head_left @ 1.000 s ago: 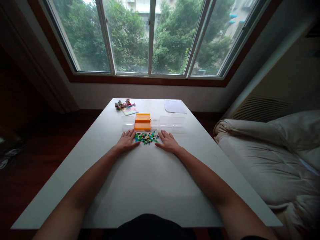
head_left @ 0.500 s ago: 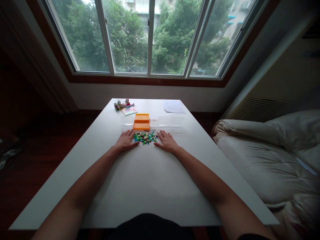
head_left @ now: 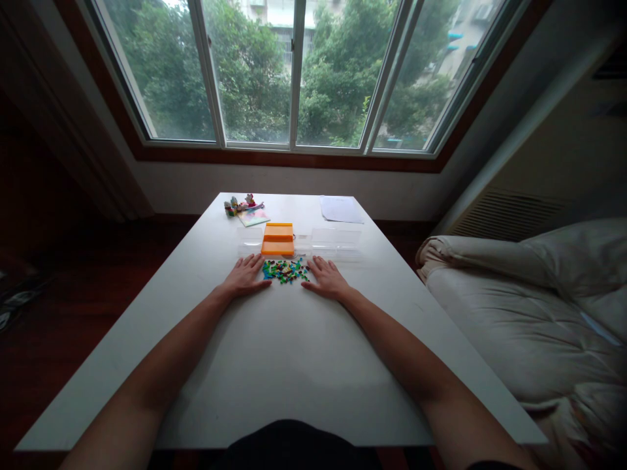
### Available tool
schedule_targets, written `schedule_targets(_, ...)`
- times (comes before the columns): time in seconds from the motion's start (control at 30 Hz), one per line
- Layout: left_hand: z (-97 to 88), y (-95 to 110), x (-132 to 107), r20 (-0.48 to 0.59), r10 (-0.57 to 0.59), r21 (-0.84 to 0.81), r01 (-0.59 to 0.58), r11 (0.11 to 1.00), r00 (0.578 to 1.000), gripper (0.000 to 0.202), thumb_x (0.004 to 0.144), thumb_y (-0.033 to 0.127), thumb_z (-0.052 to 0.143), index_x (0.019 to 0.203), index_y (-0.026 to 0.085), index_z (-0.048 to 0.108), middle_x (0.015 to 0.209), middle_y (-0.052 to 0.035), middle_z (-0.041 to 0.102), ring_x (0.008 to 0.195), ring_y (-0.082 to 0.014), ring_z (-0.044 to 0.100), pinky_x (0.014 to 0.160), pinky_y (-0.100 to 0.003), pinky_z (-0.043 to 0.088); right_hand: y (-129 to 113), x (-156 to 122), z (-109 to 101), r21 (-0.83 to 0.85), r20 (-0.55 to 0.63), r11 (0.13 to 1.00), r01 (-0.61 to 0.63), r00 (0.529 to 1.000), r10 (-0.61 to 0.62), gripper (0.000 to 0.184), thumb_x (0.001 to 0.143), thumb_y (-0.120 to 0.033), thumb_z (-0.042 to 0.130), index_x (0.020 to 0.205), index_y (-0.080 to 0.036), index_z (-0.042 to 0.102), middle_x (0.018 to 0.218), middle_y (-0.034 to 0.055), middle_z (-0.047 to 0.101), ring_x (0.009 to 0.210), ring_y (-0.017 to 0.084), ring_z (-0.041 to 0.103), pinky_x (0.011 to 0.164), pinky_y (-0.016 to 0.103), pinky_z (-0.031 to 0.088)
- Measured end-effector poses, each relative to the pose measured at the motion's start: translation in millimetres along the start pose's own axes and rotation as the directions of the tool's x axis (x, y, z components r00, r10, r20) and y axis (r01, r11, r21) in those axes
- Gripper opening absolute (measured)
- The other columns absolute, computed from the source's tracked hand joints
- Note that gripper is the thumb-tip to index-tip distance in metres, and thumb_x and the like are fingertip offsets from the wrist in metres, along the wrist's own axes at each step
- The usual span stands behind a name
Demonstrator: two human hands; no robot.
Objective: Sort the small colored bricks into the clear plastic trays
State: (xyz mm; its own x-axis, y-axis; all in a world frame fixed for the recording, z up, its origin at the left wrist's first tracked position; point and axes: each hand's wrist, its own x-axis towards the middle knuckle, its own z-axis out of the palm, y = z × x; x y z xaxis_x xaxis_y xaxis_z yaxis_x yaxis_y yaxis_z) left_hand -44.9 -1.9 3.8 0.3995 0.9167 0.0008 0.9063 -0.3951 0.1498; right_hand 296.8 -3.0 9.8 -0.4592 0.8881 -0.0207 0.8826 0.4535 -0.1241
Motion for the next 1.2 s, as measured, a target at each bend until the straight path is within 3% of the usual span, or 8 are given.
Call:
schedule_targets(0.87, -7.1, 4.0, -2.9, -0.025, -0.003, -0.018, 0.002, 1.0, 1.0, 0.093, 0.084, 0.081, 0.041, 0.158, 0.028, 0.027, 0.167, -0.0064, 0.019, 0.153, -0.0331, 0.014, 0.124, -0.05, 0.011, -1.5, -0.8, -2.2, 0.01, -0.004, 1.0, -0.011, 1.0, 0.011, 0.099, 0.086, -0.087, 0.026, 0.16, -0.023, 0.023, 0.167, 0.0098, 0.011, 0.155, 0.028, 0.009, 0.125, 0.045, 0.006)
schedule_targets(1.2, -4.8, 5.8, -2.1, 0.0, -0.019, -0.024, 0.019, 1.0, 1.0, 0.094, 0.084, 0.083, 0.037, 0.159, 0.028, 0.022, 0.167, -0.0074, 0.016, 0.154, -0.0331, 0.01, 0.123, -0.051, 0.007, -3.6, -1.3, -4.8, -0.005, -0.007, 1.0, -0.015, 1.0, 0.015, 0.096, 0.087, -0.085, 0.028, 0.16, -0.023, 0.024, 0.167, 0.0099, 0.014, 0.154, 0.028, 0.011, 0.125, 0.045, 0.007)
